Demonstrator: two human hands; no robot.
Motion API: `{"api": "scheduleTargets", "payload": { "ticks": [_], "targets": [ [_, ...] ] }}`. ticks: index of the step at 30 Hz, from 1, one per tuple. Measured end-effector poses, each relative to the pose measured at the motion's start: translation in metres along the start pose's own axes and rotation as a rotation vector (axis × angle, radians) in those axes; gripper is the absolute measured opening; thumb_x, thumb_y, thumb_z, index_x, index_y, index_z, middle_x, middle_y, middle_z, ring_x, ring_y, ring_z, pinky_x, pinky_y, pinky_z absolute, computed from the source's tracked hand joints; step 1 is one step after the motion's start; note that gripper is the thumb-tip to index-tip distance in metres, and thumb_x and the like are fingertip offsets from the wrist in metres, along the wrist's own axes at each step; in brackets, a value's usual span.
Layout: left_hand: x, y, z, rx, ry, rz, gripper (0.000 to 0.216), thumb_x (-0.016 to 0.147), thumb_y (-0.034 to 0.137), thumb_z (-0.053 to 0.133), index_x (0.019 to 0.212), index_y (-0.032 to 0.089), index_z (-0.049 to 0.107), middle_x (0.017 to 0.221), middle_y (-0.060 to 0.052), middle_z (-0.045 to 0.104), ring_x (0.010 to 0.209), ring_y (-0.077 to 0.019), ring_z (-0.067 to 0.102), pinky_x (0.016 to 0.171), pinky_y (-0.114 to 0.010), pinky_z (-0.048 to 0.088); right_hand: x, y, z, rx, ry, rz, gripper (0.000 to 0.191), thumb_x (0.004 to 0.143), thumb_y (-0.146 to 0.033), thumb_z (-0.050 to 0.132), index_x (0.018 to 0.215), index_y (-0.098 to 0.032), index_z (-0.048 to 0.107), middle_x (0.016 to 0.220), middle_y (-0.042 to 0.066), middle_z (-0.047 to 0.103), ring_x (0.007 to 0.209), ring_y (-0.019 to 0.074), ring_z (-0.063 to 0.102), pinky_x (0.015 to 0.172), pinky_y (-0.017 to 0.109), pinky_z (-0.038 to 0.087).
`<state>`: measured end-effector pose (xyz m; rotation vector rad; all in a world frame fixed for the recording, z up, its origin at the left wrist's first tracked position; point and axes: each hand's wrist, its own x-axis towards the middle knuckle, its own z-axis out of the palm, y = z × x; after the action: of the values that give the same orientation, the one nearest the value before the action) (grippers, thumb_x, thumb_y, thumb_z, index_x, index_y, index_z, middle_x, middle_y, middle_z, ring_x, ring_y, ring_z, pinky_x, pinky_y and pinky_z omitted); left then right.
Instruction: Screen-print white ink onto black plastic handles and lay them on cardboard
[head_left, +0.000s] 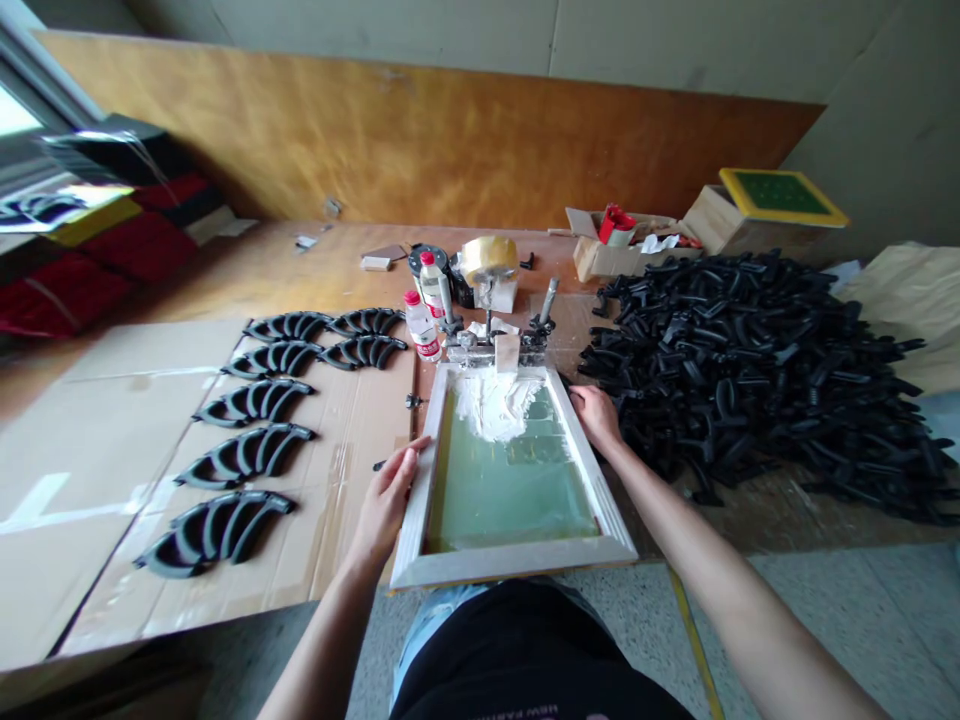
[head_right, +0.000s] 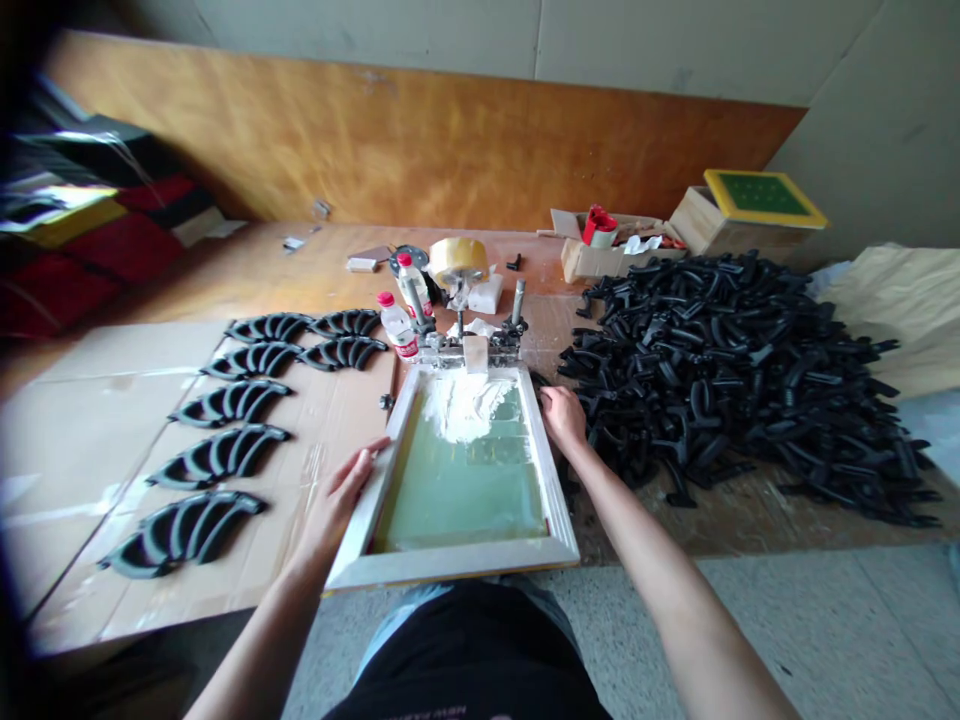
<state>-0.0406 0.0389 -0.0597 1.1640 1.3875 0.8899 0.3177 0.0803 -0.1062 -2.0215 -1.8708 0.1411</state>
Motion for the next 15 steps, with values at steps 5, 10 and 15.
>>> {"api": "scheduleTargets", "payload": {
  "ticks": [5, 10, 15],
  "targets": [
    [0.011, -0.060, 0.014, -0.041, -0.039, -0.087, 0.080, 0.075, 0.060, 0.064, 0.142, 0.019, 0.047, 0.075, -0.001, 0.064, 0.066, -0.0172, 0.060, 0.059, -0.027, 0.047, 0.054, -0.057, 0.003, 0.130, 0.217, -0.248, 0.063, 0.083, -0.026, 0.067, 0.141, -0.019, 0.045, 0.140, 0.014, 0.044, 0.126, 0.0290, 0.045, 0.108, 0.045, 0.039],
    [0.012, -0.057, 0.013, -0.051, -0.033, -0.111, 0.082, 0.074, 0.058, 0.066, 0.143, 0.019, 0.046, 0.074, 0.000, 0.063, 0.063, -0.0162, 0.058, 0.057, -0.025, 0.045, 0.080, -0.099, 0.004, 0.077, 0.111, -0.304, 0.062, 0.082, -0.028, 0.070, 0.139, -0.022, 0.048, 0.127, 0.013, 0.051, 0.121, 0.0312, 0.046, 0.104, 0.049, 0.042],
    [0.000, 0.003, 0.002, -0.121, -0.039, -0.053, 0.055, 0.078, 0.057, 0.063, 0.116, 0.019, 0.068, 0.094, -0.005, 0.069, 0.080, -0.0187, 0.061, 0.067, -0.025, 0.047, 0.074, -0.034, -0.025, 0.152, 0.426, -0.148, 0.040, 0.092, -0.033, 0.053, 0.129, -0.018, 0.055, 0.121, 0.014, 0.059, 0.105, 0.0247, 0.058, 0.096, 0.042, 0.048]
  ]
}}
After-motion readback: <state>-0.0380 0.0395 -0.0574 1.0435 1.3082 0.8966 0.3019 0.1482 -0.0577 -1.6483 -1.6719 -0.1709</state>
